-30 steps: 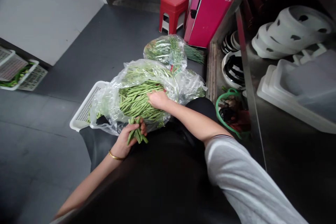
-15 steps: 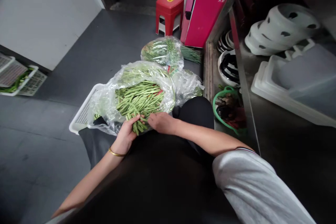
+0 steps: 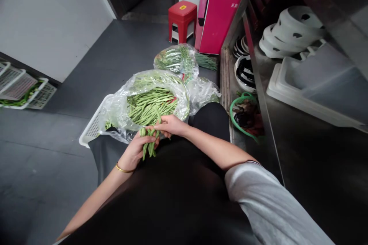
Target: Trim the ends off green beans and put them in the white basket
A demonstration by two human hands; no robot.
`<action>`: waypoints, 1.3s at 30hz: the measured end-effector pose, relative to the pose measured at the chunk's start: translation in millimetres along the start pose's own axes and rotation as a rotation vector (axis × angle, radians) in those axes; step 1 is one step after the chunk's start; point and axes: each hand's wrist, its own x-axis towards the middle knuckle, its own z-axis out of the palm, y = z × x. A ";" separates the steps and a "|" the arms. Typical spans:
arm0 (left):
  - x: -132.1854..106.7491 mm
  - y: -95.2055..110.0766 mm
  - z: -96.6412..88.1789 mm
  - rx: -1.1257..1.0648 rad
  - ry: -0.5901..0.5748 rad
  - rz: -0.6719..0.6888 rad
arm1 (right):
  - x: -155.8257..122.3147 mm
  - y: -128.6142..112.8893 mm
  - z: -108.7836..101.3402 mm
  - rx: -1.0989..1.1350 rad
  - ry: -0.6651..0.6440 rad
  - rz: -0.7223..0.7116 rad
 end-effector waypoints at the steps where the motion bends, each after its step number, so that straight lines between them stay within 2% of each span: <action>1: 0.3 -1.6 -0.4 -0.020 0.024 -0.016 | 3.6 1.3 6.1 -0.093 0.063 -0.056; 4: 0.9 -4.7 -0.5 -0.121 0.110 -0.078 | 11.4 10.2 15.2 -0.538 0.222 -0.143; 6: 0.9 -3.9 -0.2 -0.151 0.173 -0.049 | 14.6 17.8 13.3 -0.745 0.246 -0.048; 9: 3.0 -0.6 -2.3 -0.132 0.285 0.075 | 14.8 21.1 11.5 -0.738 0.174 0.087; 12: 8.4 -0.4 -6.5 -0.076 0.335 0.108 | 7.8 11.2 24.5 -0.707 0.075 0.028; 15: 12.0 -3.7 -8.7 0.059 0.352 0.129 | -2.6 -3.1 41.2 -0.833 0.033 -0.051; 17: 11.5 -5.2 -8.8 0.157 0.352 0.143 | -8.3 -11.2 42.1 -0.895 -0.030 -0.100; 20: 8.2 -3.7 -7.6 0.216 0.292 0.122 | -13.0 -19.7 22.4 -0.862 -0.163 -0.150; 21: 7.0 -2.4 -6.9 0.216 0.274 0.116 | -13.4 -21.5 12.3 -0.831 -0.140 -0.142; 24: 4.3 2.3 -5.0 0.192 0.252 0.102 | -11.8 -23.7 -14.6 -0.761 0.081 -0.141; 26: 2.8 4.7 -4.8 0.151 0.213 0.069 | -9.9 -23.1 -22.7 -0.761 0.106 -0.235; 30: -1.4 5.9 -9.0 0.095 0.065 -0.057 | -11.5 -24.0 -19.5 -0.674 -0.091 -0.378; 32: -3.4 4.8 -12.7 0.153 -0.019 -0.111 | -15.9 -26.0 -18.0 -0.459 -0.311 -0.379; 34: -4.2 3.1 -16.7 0.206 -0.078 -0.139 | -19.2 -26.3 -21.4 -0.184 -0.572 -0.286; 36: -3.2 1.2 -20.6 0.145 -0.085 -0.127 | -17.2 -22.9 -29.2 -0.034 -0.745 -0.108; 37: -2.1 0.4 -22.6 0.072 -0.078 -0.115 | -13.2 -20.0 -34.0 -0.063 -0.777 -0.016; 39: 0.7 -0.9 -26.0 -0.087 -0.068 -0.094 | 1.4 -14.0 -42.4 -0.326 -0.696 0.101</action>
